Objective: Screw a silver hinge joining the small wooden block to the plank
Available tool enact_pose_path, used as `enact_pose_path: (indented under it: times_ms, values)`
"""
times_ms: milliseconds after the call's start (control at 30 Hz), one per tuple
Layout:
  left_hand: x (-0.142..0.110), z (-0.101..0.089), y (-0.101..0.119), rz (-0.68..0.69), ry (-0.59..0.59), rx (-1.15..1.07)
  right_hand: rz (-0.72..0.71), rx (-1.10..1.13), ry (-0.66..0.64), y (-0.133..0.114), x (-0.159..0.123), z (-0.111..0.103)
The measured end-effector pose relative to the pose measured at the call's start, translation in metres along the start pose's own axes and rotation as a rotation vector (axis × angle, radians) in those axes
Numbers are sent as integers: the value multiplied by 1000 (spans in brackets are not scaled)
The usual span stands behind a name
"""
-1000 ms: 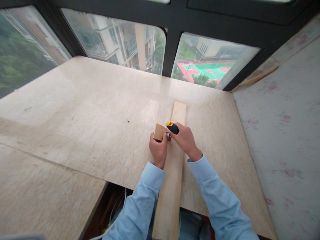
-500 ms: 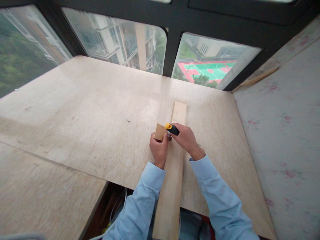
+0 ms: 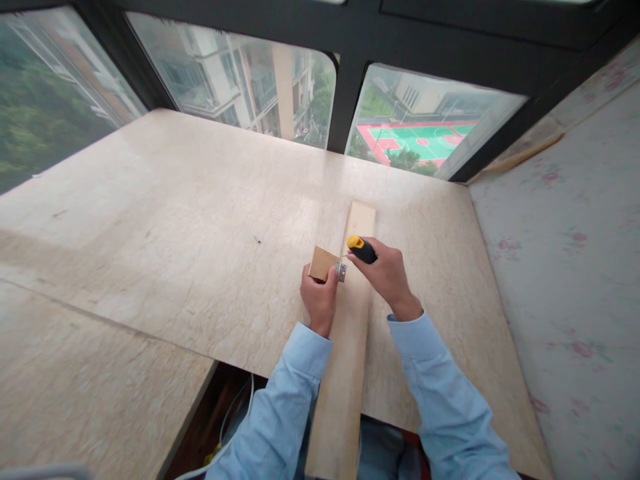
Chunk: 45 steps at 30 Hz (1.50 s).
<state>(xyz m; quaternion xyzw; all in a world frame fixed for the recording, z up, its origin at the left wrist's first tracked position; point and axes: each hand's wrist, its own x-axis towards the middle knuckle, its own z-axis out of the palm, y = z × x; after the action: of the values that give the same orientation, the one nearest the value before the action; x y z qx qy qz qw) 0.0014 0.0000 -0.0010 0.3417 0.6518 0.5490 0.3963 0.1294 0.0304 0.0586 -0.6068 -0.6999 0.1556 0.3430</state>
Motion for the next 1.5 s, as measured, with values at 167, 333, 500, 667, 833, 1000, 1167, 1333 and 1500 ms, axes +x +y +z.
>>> enact_pose_path:
  times_ms: [167, 333, 500, 667, 833, 1000, 1167, 1333, 1500]
  values:
    - [0, 0, -2, -13, -6, -69, 99, 14, 42, 6, 3, -3]
    - [0, -1, 0, -52, 9, -125, 140, 15, 9, 6, 3, -2]
    - [4, -11, 7, -115, -1, -210, 141, 22, 1, 7, 2, 2]
    - [10, -32, 9, -191, -202, -197, 122, 44, -2, 9, 1, 7]
    - [19, -57, 8, -211, -284, -179, 120, 53, -25, 4, 0, 10]
    - [28, -78, 11, -220, -191, -159, 168, 103, -77, -9, -2, 14]
    - [37, -97, 15, -208, -114, -171, 211, 106, -93, -21, 2, 24]
    - [53, -118, 16, -196, 5, -198, 167, 26, -109, -36, 23, 40]
    - [61, -140, 16, -194, 102, -121, 131, -140, -284, -59, 51, 66]
